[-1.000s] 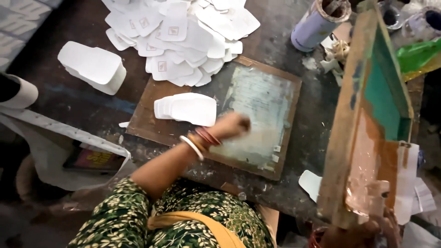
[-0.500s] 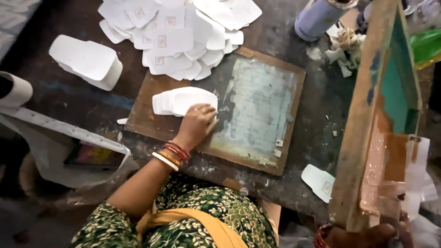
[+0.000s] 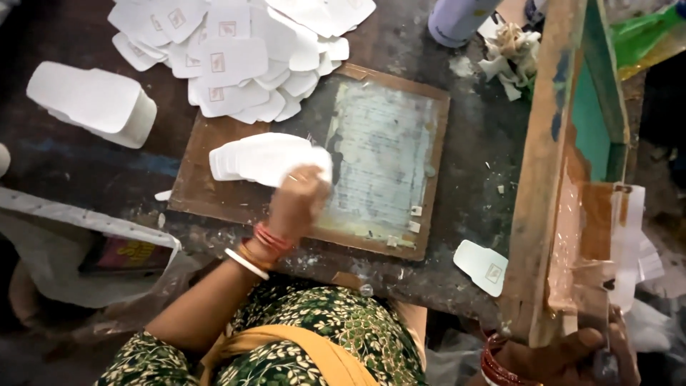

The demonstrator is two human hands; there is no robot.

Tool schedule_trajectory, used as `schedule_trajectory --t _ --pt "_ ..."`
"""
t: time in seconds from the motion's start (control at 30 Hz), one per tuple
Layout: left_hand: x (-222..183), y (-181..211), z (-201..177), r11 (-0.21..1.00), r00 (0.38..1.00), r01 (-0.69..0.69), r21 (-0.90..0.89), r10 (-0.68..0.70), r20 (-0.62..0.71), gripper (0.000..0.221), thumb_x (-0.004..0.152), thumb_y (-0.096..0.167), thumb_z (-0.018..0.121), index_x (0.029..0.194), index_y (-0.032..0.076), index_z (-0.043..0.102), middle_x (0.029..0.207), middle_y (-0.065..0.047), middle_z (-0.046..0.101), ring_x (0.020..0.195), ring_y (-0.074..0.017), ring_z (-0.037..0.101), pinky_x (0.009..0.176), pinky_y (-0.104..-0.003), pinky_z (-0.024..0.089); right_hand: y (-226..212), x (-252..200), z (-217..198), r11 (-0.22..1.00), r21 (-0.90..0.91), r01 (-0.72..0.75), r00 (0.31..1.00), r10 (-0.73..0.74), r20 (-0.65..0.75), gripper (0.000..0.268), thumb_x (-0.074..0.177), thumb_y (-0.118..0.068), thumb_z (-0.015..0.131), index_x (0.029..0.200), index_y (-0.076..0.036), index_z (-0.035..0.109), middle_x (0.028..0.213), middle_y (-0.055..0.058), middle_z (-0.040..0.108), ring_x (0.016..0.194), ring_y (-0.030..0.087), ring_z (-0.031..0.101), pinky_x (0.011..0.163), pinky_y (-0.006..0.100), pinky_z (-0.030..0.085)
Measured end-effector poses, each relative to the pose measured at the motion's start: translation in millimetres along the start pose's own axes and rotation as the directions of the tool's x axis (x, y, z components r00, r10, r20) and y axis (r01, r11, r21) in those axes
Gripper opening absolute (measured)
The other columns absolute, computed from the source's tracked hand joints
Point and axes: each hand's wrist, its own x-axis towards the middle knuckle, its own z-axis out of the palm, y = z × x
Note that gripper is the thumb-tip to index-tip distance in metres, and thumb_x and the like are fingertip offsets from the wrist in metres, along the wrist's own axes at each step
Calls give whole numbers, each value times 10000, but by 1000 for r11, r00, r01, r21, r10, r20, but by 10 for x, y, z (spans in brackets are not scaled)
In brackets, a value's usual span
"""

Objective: Manually applying ink through a screen onto small fabric components using a squeegee.

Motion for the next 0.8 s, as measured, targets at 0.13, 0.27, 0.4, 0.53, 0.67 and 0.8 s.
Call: schedule_trajectory --t 0.13,0.27,0.4,0.53,0.67,0.8 --pt "-140 420 637 987 944 -159 -38 163 288 222 832 42 649 1036 21 733 1266 -171 696 1227 -309 633 1075 -396 478 -141 41 52 1000 10 5 997 -4 -83 360 1187 -277 605 1214 69 511 1158 264 612 1102 380 673 1001 466 603" --pt "82 732 989 944 938 -290 -154 313 149 478 766 19 609 1235 -14 695 1396 -172 629 1348 -324 542 1118 -410 424 93 -59 -25 1000 -5 8 995 -8 -101 400 1174 -313 663 1169 74 563 1125 242 644 1062 347 687 945 437 602" --pt "74 852 1064 939 926 -316 -135 336 169 378 863 67 594 1219 -5 701 1408 -160 627 1360 -313 539 1135 -416 413 170 -20 -17 998 52 35 992 -28 -124 433 1173 -336 696 1158 76 561 1098 225 662 1043 338 694 933 441 606" --pt "-80 887 1006 922 903 -358 -146 382 198 361 848 70 595 1184 28 720 1363 -134 654 1343 -292 563 1135 -412 431 109 15 32 996 82 35 988 -23 -150 446 1158 -352 719 1129 66 566 1048 207 668 1005 328 702 923 445 618" --pt "84 892 858 908 901 -264 -326 353 253 267 891 109 618 1118 66 753 1284 -102 687 1256 -276 612 1063 -399 479 60 -9 47 991 134 27 991 -9 -135 415 1175 -329 717 1141 52 555 1067 220 675 1022 324 707 906 425 616" --pt "33 950 799 902 892 -259 -346 361 273 223 860 138 649 1039 65 762 1213 -102 704 1189 -281 629 1022 -404 497 220 -71 18 990 139 33 991 -15 -132 382 1170 -300 721 1154 53 578 1055 238 697 973 318 720 865 419 629"
